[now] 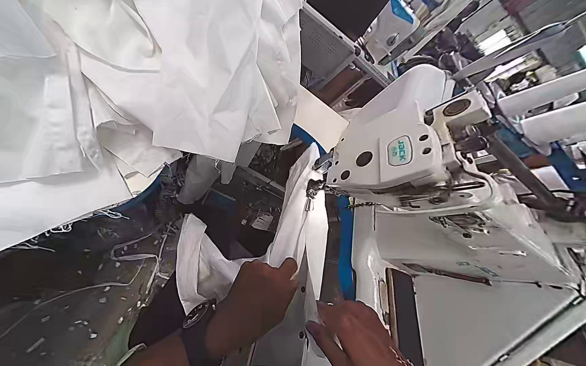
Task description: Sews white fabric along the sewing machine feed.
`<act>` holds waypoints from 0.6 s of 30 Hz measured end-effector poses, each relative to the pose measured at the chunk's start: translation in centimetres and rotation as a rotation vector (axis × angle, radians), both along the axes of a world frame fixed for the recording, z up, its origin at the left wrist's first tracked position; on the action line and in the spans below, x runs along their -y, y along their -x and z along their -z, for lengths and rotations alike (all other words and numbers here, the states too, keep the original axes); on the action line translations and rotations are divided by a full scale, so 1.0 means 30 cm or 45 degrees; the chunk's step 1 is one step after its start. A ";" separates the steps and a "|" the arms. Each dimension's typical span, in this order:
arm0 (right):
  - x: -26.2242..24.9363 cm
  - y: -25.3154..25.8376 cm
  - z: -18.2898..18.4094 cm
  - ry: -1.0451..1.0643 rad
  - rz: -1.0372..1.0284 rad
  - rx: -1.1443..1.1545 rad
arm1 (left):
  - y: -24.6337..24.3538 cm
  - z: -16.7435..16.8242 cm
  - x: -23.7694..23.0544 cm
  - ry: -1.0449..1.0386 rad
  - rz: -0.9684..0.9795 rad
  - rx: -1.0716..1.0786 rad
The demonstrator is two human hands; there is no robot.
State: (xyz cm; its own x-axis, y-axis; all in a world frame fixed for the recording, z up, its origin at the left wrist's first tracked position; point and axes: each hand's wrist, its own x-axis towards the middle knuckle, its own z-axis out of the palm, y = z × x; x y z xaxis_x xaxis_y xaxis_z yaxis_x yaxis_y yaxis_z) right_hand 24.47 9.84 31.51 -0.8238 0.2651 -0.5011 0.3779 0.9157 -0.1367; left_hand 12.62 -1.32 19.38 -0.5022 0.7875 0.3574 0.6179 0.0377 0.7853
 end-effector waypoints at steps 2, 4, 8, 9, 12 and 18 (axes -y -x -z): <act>-0.006 -0.008 0.040 0.026 0.079 0.064 | 0.018 -0.007 0.020 -0.009 0.114 0.073; 0.007 -0.033 0.055 -0.120 -0.026 -0.162 | 0.030 0.010 0.030 -0.065 0.228 0.162; -0.016 -0.021 0.031 0.048 -0.047 0.067 | 0.052 0.037 -0.029 -0.305 0.233 0.115; -0.021 -0.010 0.025 0.052 -0.002 0.186 | 0.057 0.040 -0.044 -0.322 0.180 0.065; 0.006 -0.050 0.012 -0.144 -0.139 -0.112 | 0.032 0.016 -0.026 -0.158 0.102 0.008; 0.060 -0.079 0.016 -0.052 0.042 -0.087 | 0.025 0.004 0.053 -0.045 0.171 -0.060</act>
State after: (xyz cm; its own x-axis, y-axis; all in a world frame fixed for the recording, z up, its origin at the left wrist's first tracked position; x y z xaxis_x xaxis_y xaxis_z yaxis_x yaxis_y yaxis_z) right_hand 26.83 8.04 31.03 -0.8461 0.3117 -0.4323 0.3988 0.9084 -0.1257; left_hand 11.89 -2.91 19.27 -0.3753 0.8330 0.4066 0.6520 -0.0745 0.7545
